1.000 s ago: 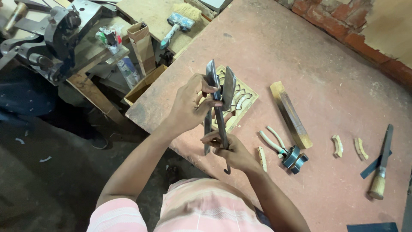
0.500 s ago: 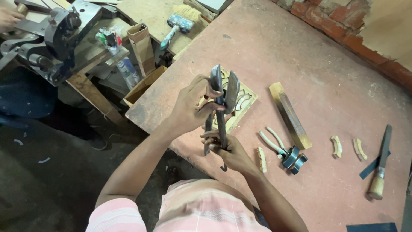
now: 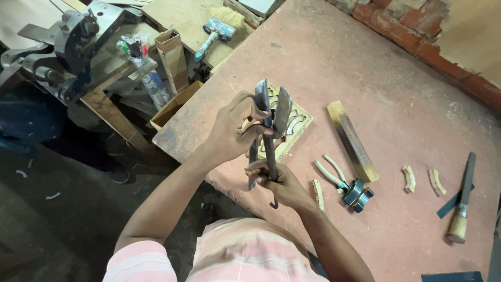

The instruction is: The person uses pliers to bend a small curved wooden piece, then hammers it on a metal surface. They place the piece into a wooden mold, brush the mold, and use a marker to mark the pieces. The person also uses a file to shape the wooden piece and a hammer to tap it into place.

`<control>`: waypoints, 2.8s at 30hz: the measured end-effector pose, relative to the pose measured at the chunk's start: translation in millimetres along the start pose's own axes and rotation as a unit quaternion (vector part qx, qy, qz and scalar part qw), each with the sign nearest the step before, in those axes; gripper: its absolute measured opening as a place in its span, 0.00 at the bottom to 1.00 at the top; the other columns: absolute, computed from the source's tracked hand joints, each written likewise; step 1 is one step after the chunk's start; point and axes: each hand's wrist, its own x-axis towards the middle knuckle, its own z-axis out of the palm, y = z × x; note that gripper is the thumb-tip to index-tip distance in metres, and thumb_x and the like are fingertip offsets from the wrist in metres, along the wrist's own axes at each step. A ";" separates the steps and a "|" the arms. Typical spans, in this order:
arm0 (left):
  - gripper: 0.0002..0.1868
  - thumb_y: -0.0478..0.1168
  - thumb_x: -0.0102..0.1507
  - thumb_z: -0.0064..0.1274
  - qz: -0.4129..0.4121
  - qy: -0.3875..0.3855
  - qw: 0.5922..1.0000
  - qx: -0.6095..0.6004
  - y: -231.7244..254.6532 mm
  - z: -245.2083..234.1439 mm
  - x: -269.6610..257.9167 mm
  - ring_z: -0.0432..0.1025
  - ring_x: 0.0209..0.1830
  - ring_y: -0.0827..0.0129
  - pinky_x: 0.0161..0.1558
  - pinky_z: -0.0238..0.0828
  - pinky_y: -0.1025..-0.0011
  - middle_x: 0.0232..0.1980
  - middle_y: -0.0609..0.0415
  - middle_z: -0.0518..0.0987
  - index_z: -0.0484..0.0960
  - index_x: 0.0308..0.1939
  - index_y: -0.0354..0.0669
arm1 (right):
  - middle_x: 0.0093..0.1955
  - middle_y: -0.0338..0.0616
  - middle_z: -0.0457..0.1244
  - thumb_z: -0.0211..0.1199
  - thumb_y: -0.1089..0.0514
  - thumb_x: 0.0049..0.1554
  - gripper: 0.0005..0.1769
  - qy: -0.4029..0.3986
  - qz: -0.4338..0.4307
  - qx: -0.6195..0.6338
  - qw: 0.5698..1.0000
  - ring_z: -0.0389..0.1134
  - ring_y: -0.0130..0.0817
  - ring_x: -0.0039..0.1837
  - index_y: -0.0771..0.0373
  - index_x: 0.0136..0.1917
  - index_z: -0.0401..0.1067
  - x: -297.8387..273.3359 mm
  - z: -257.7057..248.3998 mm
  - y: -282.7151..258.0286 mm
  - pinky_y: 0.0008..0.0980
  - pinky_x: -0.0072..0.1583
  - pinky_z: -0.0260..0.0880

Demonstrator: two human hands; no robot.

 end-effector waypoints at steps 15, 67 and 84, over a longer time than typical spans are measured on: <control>0.19 0.29 0.54 0.71 0.015 -0.003 1.000 0.024 2.8 2.2 4.5 0.75 0.46 0.57 0.44 0.73 0.67 0.45 0.48 0.76 0.74 0.40 0.37 | 0.52 0.41 0.68 0.56 0.75 0.59 0.19 0.020 0.001 0.007 1.000 0.68 0.27 0.57 0.65 0.61 0.73 -0.9 1.9 -1.0 0.30 0.60 0.69; 0.17 0.28 0.60 0.70 0.049 0.033 0.996 0.066 2.3 -19.4 -19.9 0.71 0.51 0.61 0.51 0.71 0.65 0.64 0.42 0.66 0.75 0.45 0.38 | 0.40 0.39 0.63 0.62 0.66 0.59 0.11 0.110 -0.150 -0.188 0.964 0.66 0.26 0.41 0.67 0.56 0.72 18.2 28.5 -6.1 0.31 0.46 0.68; 0.16 0.26 0.58 0.68 0.040 0.024 0.995 0.090 14.6 9.8 -29.9 0.74 0.49 0.54 0.46 0.75 0.65 0.52 0.43 0.72 0.76 0.44 0.37 | 0.52 0.38 0.70 0.50 0.70 0.63 0.19 -0.011 -0.056 -0.011 0.998 0.74 0.25 0.57 0.66 0.66 0.69 3.2 1.0 -37.2 0.29 0.59 0.77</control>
